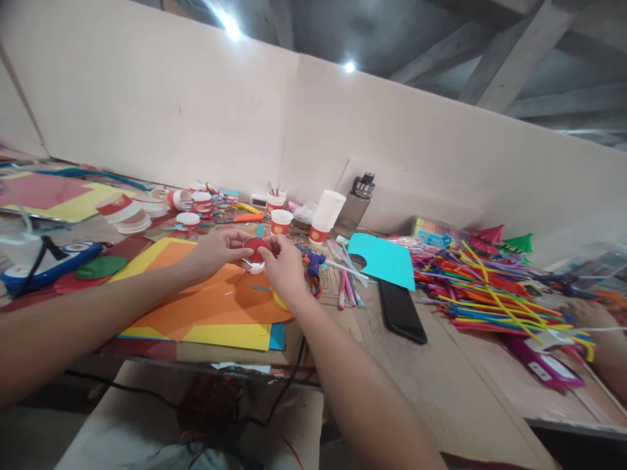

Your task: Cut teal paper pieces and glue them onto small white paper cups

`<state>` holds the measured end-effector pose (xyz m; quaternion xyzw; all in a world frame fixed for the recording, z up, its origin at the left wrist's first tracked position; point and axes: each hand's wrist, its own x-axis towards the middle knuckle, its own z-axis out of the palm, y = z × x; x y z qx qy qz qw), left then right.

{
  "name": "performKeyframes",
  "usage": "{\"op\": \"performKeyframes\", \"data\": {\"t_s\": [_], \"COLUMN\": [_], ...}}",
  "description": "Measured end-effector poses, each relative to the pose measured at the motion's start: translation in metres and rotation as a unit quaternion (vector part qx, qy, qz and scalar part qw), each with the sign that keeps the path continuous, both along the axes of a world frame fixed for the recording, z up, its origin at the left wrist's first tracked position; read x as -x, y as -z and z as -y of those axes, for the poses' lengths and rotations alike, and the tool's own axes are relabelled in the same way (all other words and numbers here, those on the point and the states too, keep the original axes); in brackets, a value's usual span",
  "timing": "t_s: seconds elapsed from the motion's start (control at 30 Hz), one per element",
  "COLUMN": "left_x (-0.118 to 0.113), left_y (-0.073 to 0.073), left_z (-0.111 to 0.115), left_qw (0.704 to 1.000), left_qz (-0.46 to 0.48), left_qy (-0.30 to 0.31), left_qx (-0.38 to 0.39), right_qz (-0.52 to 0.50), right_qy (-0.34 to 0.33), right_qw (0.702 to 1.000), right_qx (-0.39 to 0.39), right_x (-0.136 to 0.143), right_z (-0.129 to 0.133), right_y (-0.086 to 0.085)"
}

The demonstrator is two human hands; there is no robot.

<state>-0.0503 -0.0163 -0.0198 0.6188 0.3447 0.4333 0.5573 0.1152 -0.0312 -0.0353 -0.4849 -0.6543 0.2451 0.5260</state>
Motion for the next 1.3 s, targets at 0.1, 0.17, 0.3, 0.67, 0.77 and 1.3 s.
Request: {"op": "performKeyframes", "data": {"t_s": [0.1, 0.17, 0.3, 0.67, 0.77, 1.3], "left_x": [-0.001, 0.0, 0.002, 0.01, 0.011, 0.015], "left_y": [0.001, 0.001, 0.003, 0.009, 0.01, 0.009], "left_z": [0.0, -0.001, -0.004, -0.019, -0.022, -0.026], "left_qw": [1.0, 0.999, 0.999, 0.987, 0.976, 0.977], "left_qz": [-0.004, -0.014, -0.008, 0.113, 0.139, 0.153], "left_qy": [0.02, 0.019, 0.016, -0.031, -0.027, -0.055], "left_qx": [0.014, 0.021, 0.028, 0.105, 0.164, 0.141], "right_qz": [-0.021, -0.017, 0.01, 0.056, 0.071, 0.195], "right_qy": [-0.016, -0.019, -0.024, 0.052, 0.053, 0.078], "right_qw": [0.999, 0.999, 1.0, 0.996, 0.993, 0.973], "right_qx": [0.025, 0.027, 0.018, -0.045, -0.076, -0.099], "right_x": [-0.001, -0.001, 0.0, -0.013, -0.013, -0.027], "right_z": [-0.002, -0.002, 0.0, 0.013, 0.016, 0.011], "right_y": [0.002, 0.002, 0.001, -0.02, -0.02, -0.016]}}
